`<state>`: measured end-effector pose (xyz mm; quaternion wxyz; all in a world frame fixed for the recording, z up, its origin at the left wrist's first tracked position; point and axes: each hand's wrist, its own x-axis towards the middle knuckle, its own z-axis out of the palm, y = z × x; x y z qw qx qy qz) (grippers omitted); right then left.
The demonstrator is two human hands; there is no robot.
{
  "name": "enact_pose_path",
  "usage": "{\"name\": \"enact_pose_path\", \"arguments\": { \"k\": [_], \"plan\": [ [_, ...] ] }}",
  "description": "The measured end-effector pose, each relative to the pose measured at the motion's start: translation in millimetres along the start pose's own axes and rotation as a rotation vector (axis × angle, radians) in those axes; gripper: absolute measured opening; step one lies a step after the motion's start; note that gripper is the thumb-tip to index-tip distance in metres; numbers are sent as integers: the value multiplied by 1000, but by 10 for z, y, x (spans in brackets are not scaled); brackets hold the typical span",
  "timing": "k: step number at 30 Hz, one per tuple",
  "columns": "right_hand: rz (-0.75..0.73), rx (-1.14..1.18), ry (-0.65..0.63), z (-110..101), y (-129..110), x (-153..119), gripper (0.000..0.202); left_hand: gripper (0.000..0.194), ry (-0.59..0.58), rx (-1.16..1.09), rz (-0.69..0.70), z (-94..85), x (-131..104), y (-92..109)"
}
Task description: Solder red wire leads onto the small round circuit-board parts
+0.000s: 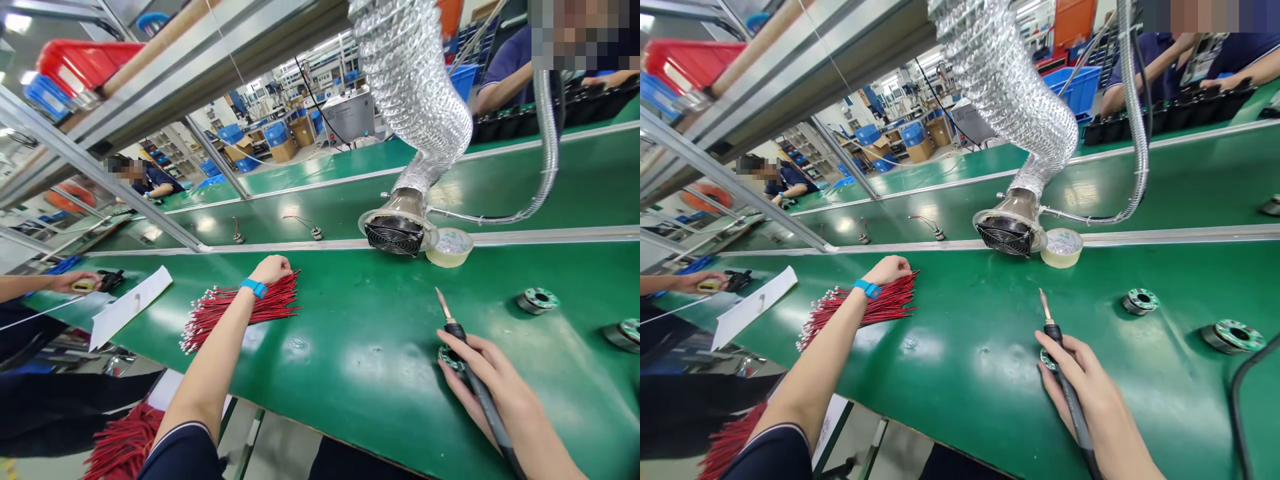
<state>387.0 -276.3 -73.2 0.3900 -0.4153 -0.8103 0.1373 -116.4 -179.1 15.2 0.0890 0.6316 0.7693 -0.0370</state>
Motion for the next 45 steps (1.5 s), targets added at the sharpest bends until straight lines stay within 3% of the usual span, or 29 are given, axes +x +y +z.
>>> {"name": "enact_pose_path", "arguments": {
  "k": [3,5,11,13,15,18,20,23,26,33,37,42,45],
  "plan": [
    [-35,7,-10,23,2,11,46,29,36,-75,-21,77,-73,-12],
    [-15,-9,23,37,3,22,47,29,132,-121,-28,63,-109,27],
    [28,75,68,62,-165,15,43,27,655,-256,-35,-112,-380,311],
    [52,158,42,85,-257,0,47,21,854,-296,95,-114,-534,495],
    [89,240,21,114,-345,-25,51,16,944,-289,337,-64,-753,756],
    [143,333,17,142,-456,-77,56,4,822,-273,687,112,-1173,1264],
    [173,353,18,138,-504,-101,56,10,678,-317,832,284,-1430,1608],
    [189,340,23,114,-538,-104,54,12,472,-433,897,557,-1669,2015],
    [174,321,53,109,-561,-92,53,10,333,-555,834,738,-1747,2261],
    [177,211,100,186,-727,-167,59,17,98,-903,546,806,-1828,2507],
    [158,214,174,105,-754,-257,56,15,86,-964,490,838,-1888,2528],
    [238,164,413,-114,-705,-473,19,16,115,-913,506,881,-1917,2518],
    [325,229,490,-175,-697,-593,21,16,117,-885,520,900,-1918,2519]
  ]
}}
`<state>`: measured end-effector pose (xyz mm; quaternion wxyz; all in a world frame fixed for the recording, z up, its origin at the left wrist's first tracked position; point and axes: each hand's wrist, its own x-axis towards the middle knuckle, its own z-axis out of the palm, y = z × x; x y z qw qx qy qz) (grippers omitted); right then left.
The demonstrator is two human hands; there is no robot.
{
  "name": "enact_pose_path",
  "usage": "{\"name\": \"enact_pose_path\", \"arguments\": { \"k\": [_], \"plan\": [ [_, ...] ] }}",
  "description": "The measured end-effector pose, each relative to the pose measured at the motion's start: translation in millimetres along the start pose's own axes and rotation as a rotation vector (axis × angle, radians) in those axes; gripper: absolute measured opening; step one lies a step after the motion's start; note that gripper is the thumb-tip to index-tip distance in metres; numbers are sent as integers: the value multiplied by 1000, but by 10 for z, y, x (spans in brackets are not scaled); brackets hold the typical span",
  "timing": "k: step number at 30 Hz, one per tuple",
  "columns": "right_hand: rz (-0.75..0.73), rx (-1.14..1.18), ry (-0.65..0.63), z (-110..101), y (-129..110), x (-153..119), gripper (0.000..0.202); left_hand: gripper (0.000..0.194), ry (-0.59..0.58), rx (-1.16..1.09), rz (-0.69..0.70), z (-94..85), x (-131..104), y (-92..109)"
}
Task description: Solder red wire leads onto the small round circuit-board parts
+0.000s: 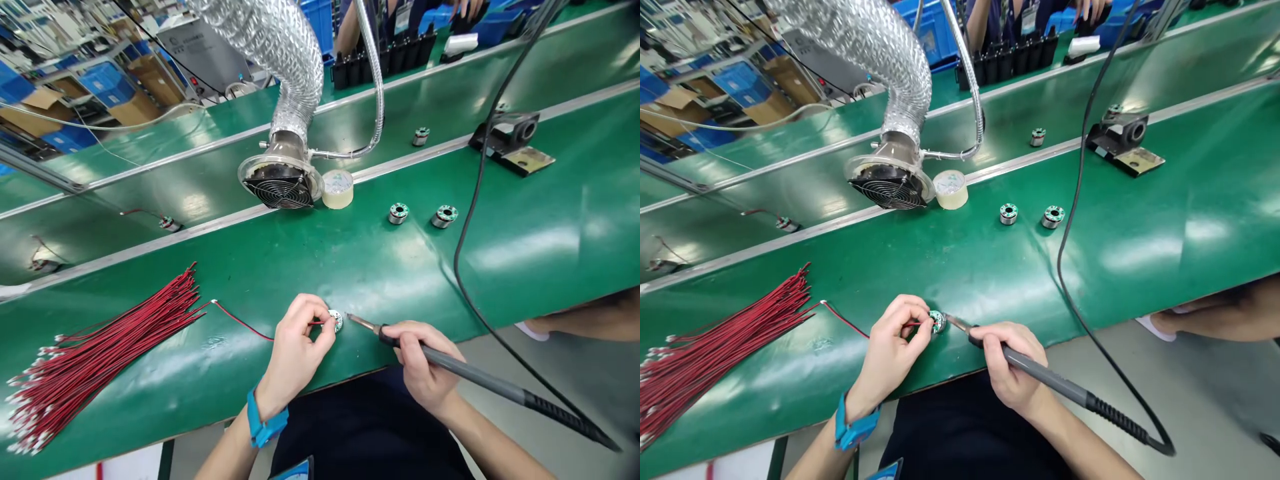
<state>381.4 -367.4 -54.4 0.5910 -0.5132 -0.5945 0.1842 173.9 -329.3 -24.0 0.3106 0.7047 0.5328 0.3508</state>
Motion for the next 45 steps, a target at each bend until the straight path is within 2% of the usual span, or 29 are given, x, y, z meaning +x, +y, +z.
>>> {"name": "enact_pose_path", "arguments": {
  "k": [4,14,21,31,37,40,43,45],
  "plan": [
    [15,78,-9,-6,-5,-23,25,16,-8,24,0,6,4,0],
    [-70,7,-38,19,-76,77,24,16,-29,34,6,3,38,-11],
    [-29,-18,-22,15,-48,20,24,17,-63,67,26,-42,66,17],
    [-93,-19,-35,42,-114,140,26,17,-102,116,40,-75,103,48],
    [34,44,-42,-4,-38,73,23,17,-126,149,36,-93,122,65],
    [-40,-52,-9,-87,74,254,20,16,-145,151,23,-102,126,59],
    [-261,-347,-2,-221,287,687,23,15,-162,154,12,-111,134,52],
    [-313,-557,-36,-321,475,1033,30,14,-167,164,11,-118,138,57]
  ]
}}
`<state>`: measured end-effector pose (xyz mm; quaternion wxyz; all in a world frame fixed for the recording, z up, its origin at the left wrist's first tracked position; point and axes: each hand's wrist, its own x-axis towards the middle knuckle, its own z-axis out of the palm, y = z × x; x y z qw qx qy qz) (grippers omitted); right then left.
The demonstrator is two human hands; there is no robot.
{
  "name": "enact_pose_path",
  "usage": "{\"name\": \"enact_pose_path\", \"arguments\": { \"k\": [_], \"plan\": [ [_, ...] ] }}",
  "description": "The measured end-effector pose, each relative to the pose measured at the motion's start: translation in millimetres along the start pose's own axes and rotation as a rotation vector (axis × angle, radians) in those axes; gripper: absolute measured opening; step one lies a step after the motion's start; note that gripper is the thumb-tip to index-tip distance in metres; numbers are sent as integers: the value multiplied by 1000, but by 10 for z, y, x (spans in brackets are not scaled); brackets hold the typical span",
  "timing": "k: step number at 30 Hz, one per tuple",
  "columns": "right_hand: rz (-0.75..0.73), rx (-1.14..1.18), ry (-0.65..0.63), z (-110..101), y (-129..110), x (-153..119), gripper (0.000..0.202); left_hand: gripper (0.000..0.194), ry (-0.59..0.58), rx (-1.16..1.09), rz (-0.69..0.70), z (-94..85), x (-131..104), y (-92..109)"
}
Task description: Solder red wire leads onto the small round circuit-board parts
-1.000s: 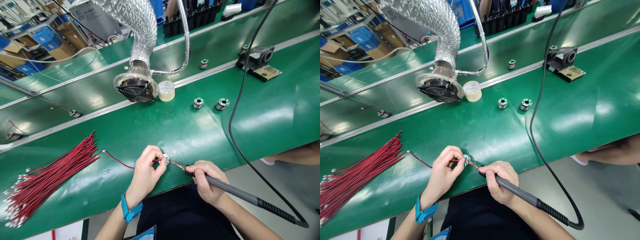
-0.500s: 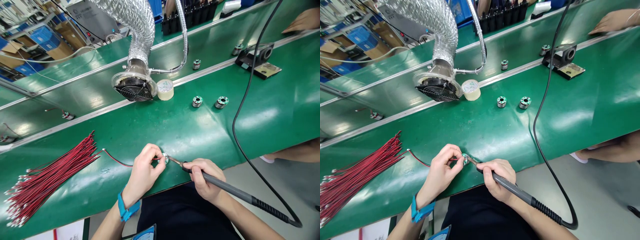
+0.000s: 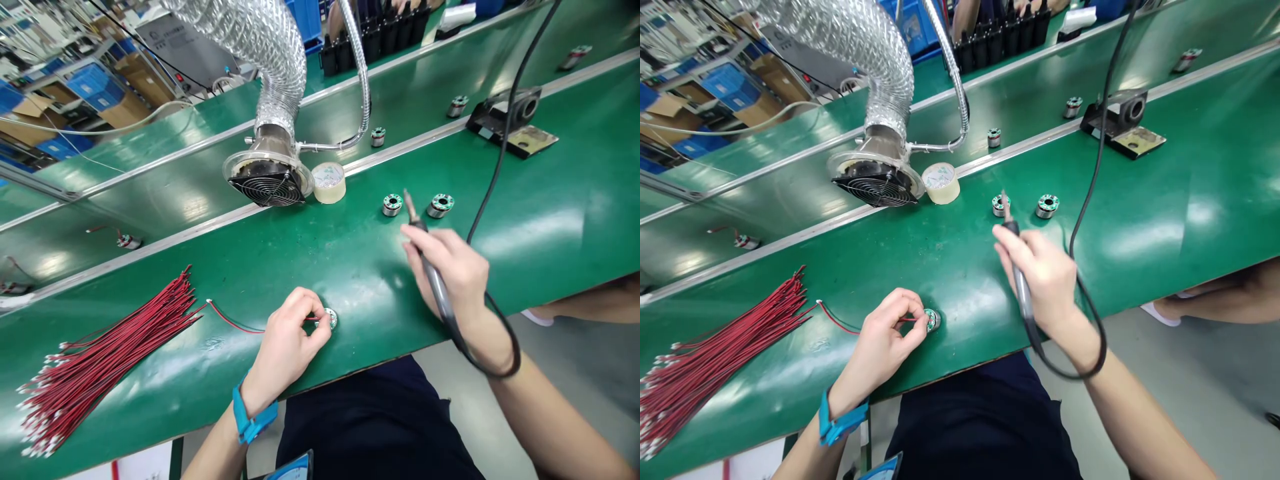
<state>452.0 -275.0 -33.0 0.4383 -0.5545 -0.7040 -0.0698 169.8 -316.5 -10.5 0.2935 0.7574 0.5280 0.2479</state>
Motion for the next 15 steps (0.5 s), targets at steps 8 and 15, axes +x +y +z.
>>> {"name": "enact_pose_path", "arguments": {
  "k": [8,15],
  "plan": [
    [1,-167,-241,137,665,321,48,13,-39,-8,-62,-24,-24,47],
    [76,-156,-204,145,739,256,49,14,-23,19,-27,-25,-18,23]
  ]
}}
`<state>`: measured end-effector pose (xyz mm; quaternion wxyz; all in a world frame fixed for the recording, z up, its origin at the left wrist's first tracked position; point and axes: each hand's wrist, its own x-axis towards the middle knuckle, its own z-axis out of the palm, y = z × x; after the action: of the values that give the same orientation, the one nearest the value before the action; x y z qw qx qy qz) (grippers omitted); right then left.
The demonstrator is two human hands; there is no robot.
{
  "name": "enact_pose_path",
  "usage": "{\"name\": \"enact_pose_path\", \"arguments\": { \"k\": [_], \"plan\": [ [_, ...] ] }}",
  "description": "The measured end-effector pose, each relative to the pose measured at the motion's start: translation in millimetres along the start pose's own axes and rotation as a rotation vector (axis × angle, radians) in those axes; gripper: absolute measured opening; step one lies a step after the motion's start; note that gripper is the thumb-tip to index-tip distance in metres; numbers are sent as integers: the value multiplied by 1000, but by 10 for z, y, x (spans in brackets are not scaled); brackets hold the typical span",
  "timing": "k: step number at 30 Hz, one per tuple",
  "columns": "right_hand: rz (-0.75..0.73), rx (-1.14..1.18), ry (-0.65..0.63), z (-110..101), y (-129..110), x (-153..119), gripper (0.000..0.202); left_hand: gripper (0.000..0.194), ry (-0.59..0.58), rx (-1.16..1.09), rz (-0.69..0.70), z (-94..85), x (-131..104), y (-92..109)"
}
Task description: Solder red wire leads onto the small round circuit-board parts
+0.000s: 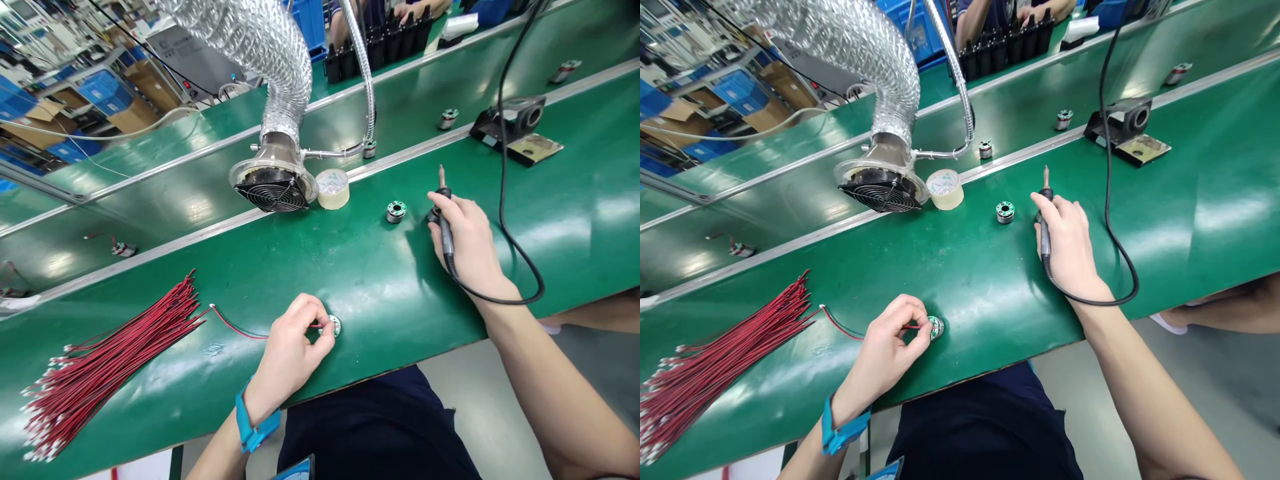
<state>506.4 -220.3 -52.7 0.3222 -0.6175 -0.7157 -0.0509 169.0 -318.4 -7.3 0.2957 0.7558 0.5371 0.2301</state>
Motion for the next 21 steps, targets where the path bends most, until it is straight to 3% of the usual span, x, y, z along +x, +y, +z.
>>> {"name": "enact_pose_path", "arguments": {
  "k": [3,6,7,10,13,17,19,21],
  "plan": [
    [35,47,-10,31,63,25,48,6,4,87,66,7,1,-14],
    [53,41,25,30,51,38,44,40,-72,266,178,1,-13,-28],
    [49,37,35,17,23,36,44,43,-116,334,206,-24,-16,-28],
    [17,48,42,-40,-122,-16,45,29,-239,476,228,-258,28,-7],
    [-7,116,23,-71,-321,-164,47,30,-290,519,187,-800,223,31],
    [-53,176,47,-11,-571,-418,56,31,-365,731,48,-1848,760,-87],
    [-79,208,54,44,-659,-502,62,31,-315,963,-127,-2371,1079,-289],
    [-118,242,30,102,-701,-544,64,24,-174,1154,-298,-2793,1370,-559]
  ]
}}
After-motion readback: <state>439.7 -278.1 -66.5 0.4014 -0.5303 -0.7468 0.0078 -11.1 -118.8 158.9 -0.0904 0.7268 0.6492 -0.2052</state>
